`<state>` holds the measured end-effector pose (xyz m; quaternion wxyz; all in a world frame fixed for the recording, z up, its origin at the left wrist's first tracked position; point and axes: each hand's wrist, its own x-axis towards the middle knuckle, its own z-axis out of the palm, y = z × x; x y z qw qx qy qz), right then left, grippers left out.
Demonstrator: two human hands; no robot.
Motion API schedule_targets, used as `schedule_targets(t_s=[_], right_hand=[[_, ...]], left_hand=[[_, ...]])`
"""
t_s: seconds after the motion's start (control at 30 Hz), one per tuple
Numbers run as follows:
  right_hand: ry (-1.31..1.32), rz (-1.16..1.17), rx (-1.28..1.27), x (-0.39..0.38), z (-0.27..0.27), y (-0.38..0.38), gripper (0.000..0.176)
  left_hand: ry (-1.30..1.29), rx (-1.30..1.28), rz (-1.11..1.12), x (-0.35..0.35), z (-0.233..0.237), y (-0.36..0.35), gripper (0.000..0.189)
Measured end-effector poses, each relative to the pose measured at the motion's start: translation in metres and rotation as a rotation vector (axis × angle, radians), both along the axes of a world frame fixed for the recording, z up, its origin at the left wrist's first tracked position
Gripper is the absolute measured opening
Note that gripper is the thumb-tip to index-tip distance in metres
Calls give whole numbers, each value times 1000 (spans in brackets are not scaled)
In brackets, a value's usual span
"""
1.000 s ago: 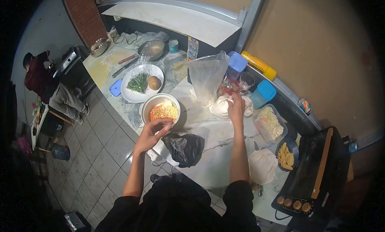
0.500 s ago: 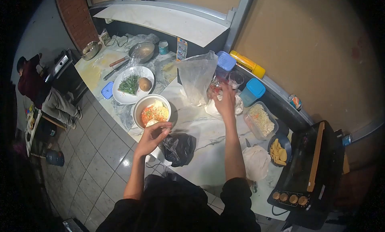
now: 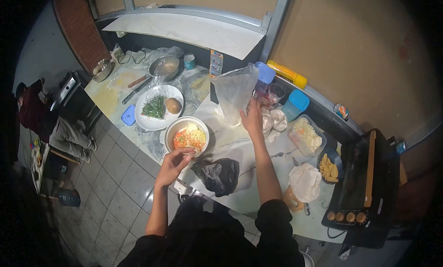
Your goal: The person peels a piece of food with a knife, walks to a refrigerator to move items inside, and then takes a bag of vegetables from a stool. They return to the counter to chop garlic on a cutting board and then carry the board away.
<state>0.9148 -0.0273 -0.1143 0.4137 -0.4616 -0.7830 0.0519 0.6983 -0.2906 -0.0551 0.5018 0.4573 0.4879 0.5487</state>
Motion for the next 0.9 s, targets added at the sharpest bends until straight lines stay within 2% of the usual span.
schedule_targets(t_s=[0.03,0.07,0.13,0.17,0.23,0.27,0.33,0.47,0.53,0.67,0.73,0.77,0.83,0.87,0.9], right_hand=[[212,92,-69,-7,-2,7,58],[214,80,-69,-10,-5,10,58],[698,149,-476,-26,19,-2,71],[699,137,-468,-30,23,-1,71],[602,19,-356,-38,22,6,56],[603,14,-351,-38,7,23,56],[364,-54,-329,-30,-48,66,29],[387,-131,-161,-38,-27,47,30],[599,-116,-471,-46,28,6,33],[593,-62,-484,-40,45,-8,36],[783,-93,-445,-35,47,-10,35],[785,-113,-438,-29,48,-12,35],[578,-19,-460,-15,44,-13,31],[583,-39,-451,-9,39,-15,31],[551,-49,-454,-2,31,-14,27]], left_hand=[[13,-11,-2,-7,-1,2,25],[22,-22,-5,-12,0,4,25],[27,-19,-26,-20,3,8,25],[12,-12,-56,-23,4,10,25],[-6,-1,-91,-31,7,12,25],[8,12,-95,-34,10,12,25],[24,23,-108,-46,11,11,25],[7,0,-122,-68,2,13,25],[-19,5,-123,-76,-1,16,24],[-83,-19,-174,-84,2,25,24],[-48,-15,-204,-82,7,32,24],[30,28,-219,-80,12,36,26],[101,76,-248,-74,25,51,28],[173,125,-257,-69,30,60,30],[249,140,-262,-66,29,74,39]])
